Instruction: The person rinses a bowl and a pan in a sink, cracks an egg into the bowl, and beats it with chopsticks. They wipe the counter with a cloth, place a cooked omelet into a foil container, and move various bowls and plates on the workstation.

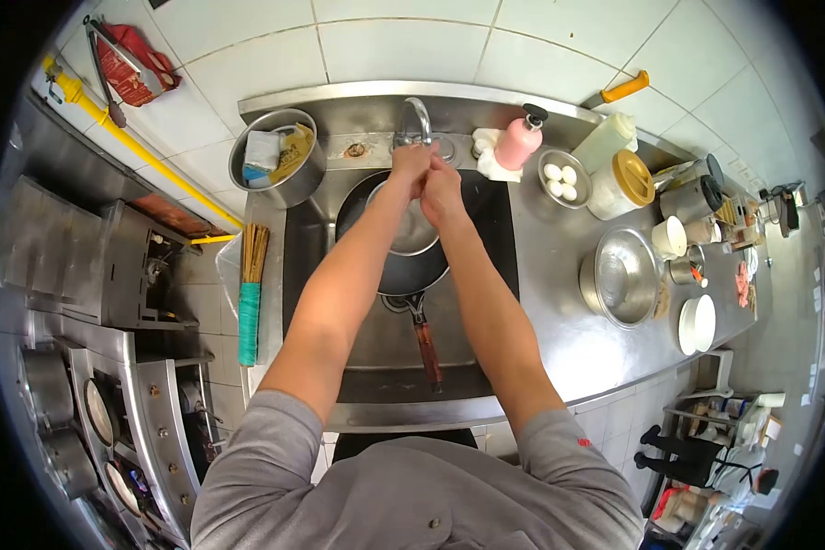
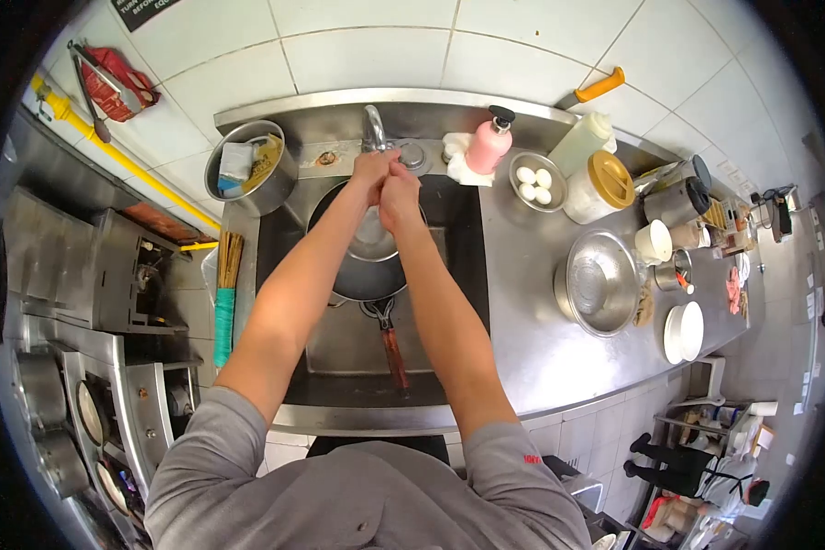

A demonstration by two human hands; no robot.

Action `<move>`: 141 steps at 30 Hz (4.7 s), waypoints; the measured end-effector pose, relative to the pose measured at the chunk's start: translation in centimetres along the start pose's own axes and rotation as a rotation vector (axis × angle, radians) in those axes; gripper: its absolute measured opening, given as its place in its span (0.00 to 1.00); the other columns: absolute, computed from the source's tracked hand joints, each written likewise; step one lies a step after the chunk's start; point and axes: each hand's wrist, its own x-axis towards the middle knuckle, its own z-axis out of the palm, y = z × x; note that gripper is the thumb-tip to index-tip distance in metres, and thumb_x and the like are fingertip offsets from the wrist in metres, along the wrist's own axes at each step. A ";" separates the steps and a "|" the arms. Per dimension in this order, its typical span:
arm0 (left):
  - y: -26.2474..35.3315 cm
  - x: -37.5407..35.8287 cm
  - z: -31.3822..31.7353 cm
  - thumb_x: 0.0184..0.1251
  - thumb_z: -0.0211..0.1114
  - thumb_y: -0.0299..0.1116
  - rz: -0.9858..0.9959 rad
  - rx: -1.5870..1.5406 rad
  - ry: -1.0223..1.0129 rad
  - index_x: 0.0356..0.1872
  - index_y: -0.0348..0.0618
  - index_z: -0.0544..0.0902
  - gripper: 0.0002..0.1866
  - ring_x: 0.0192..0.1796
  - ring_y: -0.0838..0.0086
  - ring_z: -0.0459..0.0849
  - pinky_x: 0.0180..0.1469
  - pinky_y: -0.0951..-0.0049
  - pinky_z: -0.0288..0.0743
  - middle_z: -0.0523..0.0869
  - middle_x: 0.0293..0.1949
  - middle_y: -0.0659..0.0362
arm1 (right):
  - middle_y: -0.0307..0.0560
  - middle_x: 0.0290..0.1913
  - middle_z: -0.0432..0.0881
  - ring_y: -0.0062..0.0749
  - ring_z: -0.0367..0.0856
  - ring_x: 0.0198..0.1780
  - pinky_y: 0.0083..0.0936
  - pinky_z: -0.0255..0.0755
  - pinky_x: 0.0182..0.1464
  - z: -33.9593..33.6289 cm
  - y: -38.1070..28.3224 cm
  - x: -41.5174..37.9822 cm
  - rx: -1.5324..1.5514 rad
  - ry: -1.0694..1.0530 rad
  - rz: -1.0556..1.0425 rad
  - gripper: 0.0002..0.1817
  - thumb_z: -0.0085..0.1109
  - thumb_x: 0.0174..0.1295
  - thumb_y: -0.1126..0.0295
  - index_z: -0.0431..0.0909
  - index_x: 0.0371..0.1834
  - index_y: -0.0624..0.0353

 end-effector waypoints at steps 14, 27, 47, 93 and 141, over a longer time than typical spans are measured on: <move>-1.3 -3.3 0.3 0.73 0.56 0.42 0.196 0.035 0.268 0.45 0.34 0.78 0.18 0.43 0.69 0.80 0.47 0.67 0.74 0.83 0.41 0.52 | 0.60 0.52 0.80 0.50 0.79 0.57 0.36 0.75 0.56 0.9 -3.0 0.9 -2.016 -0.311 -0.553 0.14 0.59 0.55 0.69 0.79 0.44 0.60; 1.3 -1.3 1.0 0.69 0.57 0.36 -0.090 -0.425 -0.385 0.40 0.37 0.79 0.11 0.44 0.63 0.84 0.49 0.63 0.79 0.85 0.41 0.50 | 0.56 0.30 0.81 0.44 0.81 0.35 0.38 0.72 0.38 1.0 -4.0 -1.6 -1.142 0.032 -0.944 0.06 0.54 0.50 0.76 0.80 0.27 0.67; -5.9 -13.4 -14.0 0.52 0.74 0.41 0.276 1.135 0.751 0.49 0.38 0.79 0.26 0.51 0.47 0.82 0.54 0.55 0.76 0.83 0.52 0.43 | 0.56 0.21 0.80 0.48 0.80 0.26 0.40 0.71 0.32 1.1 -3.0 1.0 -1.165 0.064 -0.227 0.13 0.53 0.59 0.68 0.79 0.25 0.68; 2.9 -25.2 -20.5 0.57 0.57 0.23 0.618 1.667 0.156 0.64 0.47 0.68 0.30 0.60 0.48 0.74 0.52 0.52 0.77 0.70 0.65 0.50 | 0.59 0.33 0.84 0.48 0.83 0.34 0.38 0.75 0.38 4.5 0.5 5.6 -0.746 0.326 -0.476 0.15 0.60 0.45 0.68 0.79 0.35 0.66; -64.7 -74.8 98.4 0.55 0.50 0.23 1.095 0.595 -2.038 0.68 0.47 0.66 0.34 0.66 0.48 0.69 0.65 0.54 0.67 0.68 0.67 0.48 | 0.63 0.46 0.82 0.53 0.79 0.54 0.50 0.69 0.57 -91.9 -47.9 -104.0 -0.665 2.279 0.003 0.24 0.54 0.63 0.50 0.76 0.46 0.63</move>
